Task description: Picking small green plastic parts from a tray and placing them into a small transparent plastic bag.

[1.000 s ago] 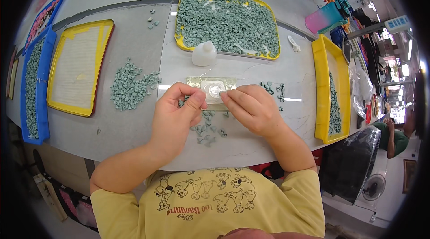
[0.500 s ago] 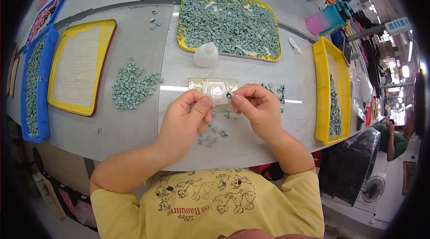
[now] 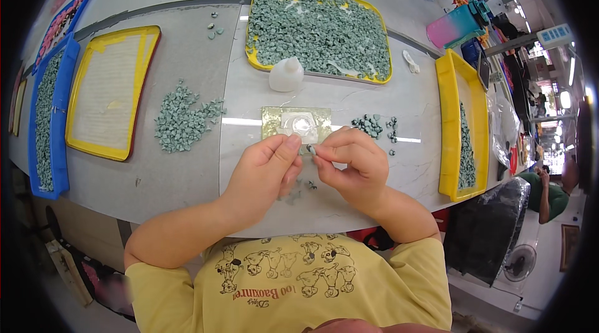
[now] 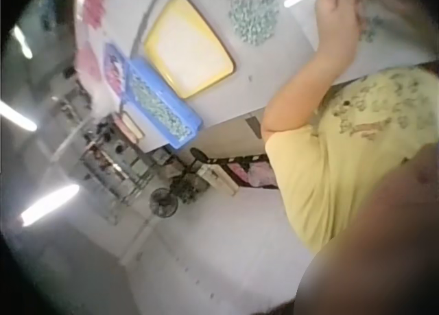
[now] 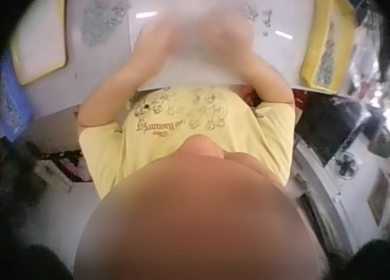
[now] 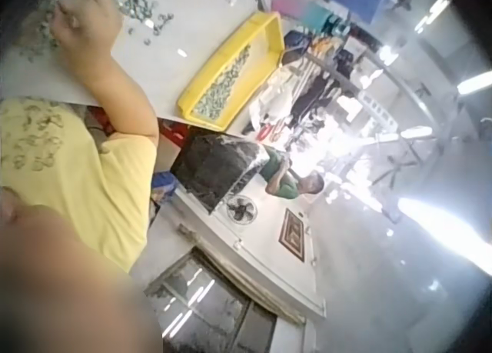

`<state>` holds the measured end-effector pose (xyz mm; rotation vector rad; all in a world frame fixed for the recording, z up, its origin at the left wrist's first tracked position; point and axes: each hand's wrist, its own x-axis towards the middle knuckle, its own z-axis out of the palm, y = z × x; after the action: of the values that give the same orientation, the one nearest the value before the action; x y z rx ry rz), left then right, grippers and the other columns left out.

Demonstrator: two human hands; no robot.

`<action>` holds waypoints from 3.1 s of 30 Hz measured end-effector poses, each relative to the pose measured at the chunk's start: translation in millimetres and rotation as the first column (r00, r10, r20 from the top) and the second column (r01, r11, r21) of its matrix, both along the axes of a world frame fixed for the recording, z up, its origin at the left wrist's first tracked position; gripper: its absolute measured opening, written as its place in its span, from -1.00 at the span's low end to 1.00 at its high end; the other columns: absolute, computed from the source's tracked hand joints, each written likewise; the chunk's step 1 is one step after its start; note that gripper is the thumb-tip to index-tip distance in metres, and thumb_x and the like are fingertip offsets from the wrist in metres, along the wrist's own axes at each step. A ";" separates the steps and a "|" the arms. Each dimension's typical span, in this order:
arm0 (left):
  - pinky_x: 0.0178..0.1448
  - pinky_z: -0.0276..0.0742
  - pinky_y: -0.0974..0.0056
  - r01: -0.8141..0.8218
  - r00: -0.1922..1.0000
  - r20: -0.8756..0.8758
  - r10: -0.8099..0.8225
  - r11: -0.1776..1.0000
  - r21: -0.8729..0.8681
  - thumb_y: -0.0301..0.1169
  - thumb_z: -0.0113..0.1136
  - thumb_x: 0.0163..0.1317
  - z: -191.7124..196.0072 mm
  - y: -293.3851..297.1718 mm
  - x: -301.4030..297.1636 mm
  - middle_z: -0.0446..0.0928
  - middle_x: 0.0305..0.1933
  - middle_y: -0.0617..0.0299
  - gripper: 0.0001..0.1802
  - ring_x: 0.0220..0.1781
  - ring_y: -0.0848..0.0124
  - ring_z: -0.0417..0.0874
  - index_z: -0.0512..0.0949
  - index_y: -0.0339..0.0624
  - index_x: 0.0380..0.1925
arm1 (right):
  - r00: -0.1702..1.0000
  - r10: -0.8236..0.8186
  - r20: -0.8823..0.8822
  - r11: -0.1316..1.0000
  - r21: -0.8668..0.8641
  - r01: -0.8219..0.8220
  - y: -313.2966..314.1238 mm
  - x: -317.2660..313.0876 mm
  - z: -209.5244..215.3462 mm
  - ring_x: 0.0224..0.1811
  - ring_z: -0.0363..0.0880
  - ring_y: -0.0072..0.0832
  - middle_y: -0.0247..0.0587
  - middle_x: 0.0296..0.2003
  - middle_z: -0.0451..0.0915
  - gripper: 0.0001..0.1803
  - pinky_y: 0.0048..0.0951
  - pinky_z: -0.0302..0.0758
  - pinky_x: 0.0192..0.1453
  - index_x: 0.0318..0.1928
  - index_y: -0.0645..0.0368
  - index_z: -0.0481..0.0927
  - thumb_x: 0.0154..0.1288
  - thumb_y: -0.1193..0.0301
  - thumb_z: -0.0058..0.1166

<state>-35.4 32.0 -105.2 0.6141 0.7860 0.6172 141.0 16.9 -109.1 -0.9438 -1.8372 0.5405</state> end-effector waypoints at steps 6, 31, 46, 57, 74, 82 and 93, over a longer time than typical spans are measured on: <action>-0.59 0.10 0.53 -0.008 1.000 -0.014 0.008 1.000 0.000 -0.11 -0.07 0.34 1.1 -1.1 1.8 0.27 -0.62 0.46 -0.66 -0.64 0.70 0.17 0.34 -0.10 -0.50 | 0.997 0.009 0.071 0.988 0.150 -0.020 1.8 -1.9 -5.1 -0.46 0.48 -0.43 -0.19 -0.41 0.51 -0.72 -0.51 0.41 -0.42 -0.34 0.31 0.56 -0.17 0.76 0.21; -0.50 0.17 0.50 0.100 0.982 -0.174 -0.077 0.987 0.126 -0.27 -0.10 0.34 14.7 -6.5 7.0 0.31 -0.57 0.40 -0.73 -0.56 0.66 0.23 0.41 -0.23 -0.44 | 0.784 -0.084 0.615 0.923 -0.249 0.294 20.5 66.8 27.1 -0.36 0.54 -0.29 -0.18 -0.42 0.57 -0.85 -0.41 0.47 -0.26 -0.30 0.23 0.61 0.04 0.53 0.14; -0.51 0.12 0.50 0.094 0.992 0.082 -0.092 0.995 -0.022 -0.33 -0.11 0.37 5.8 -3.4 5.4 0.37 -0.45 0.34 -0.78 -0.58 0.64 0.14 0.43 -0.26 -0.20 | 0.992 0.001 0.123 0.983 -0.184 0.022 0.8 9.0 24.6 -0.31 0.54 -0.41 -0.23 -0.31 0.57 -0.74 -0.48 0.47 -0.28 -0.27 0.23 0.60 -0.04 0.70 0.13; -0.50 0.17 0.52 0.011 0.994 -0.112 0.017 0.969 0.248 -0.36 0.02 0.31 8.3 -3.1 -1.2 0.41 -0.46 0.33 -0.82 -0.56 0.67 0.22 0.44 -0.27 -0.23 | 0.971 -0.119 0.206 0.993 0.000 0.121 -1.8 -1.9 25.5 -0.37 0.56 -0.37 -0.24 -0.40 0.58 -0.68 -0.49 0.47 -0.33 -0.30 0.23 0.60 -0.19 0.71 0.23; -0.53 0.15 0.53 -0.046 0.985 -0.152 0.082 0.973 0.225 -0.37 0.01 0.31 3.5 -1.6 -4.8 0.37 -0.44 0.35 -0.76 -0.56 0.66 0.23 0.49 -0.32 -0.16 | 0.897 -0.118 0.425 0.959 0.282 -0.008 8.1 13.5 15.5 -0.42 0.50 -0.41 -0.27 -0.42 0.55 -0.64 -0.44 0.39 -0.36 -0.29 0.27 0.58 -0.26 0.64 0.25; -0.47 0.15 0.53 -0.295 0.955 0.027 0.294 0.945 0.143 -0.42 -0.02 0.31 5.6 2.3 -6.8 0.37 -0.33 0.33 -0.75 -0.52 0.63 0.22 0.46 -0.35 -0.11 | 0.798 -0.146 0.585 0.938 0.339 -0.077 17.0 11.6 10.0 -0.30 0.50 -0.36 -0.23 -0.32 0.54 -0.62 -0.38 0.40 -0.26 -0.24 0.28 0.58 -0.22 0.52 0.19; -0.59 0.05 0.47 -0.256 0.966 0.001 0.258 0.959 0.124 -0.28 0.00 0.32 6.0 0.0 -15.6 0.31 -0.57 0.36 -0.77 -0.67 0.64 0.11 0.34 -0.19 -0.43 | 0.909 -0.120 0.400 0.973 0.231 0.027 8.3 -0.6 9.2 -0.36 0.50 -0.42 -0.19 -0.34 0.54 -0.70 -0.48 0.40 -0.31 -0.27 0.30 0.59 -0.15 0.66 0.18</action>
<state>-51.0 32.0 -99.3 0.6343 0.8533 0.9058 140.4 25.3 -99.9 -1.0248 -2.1724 0.0829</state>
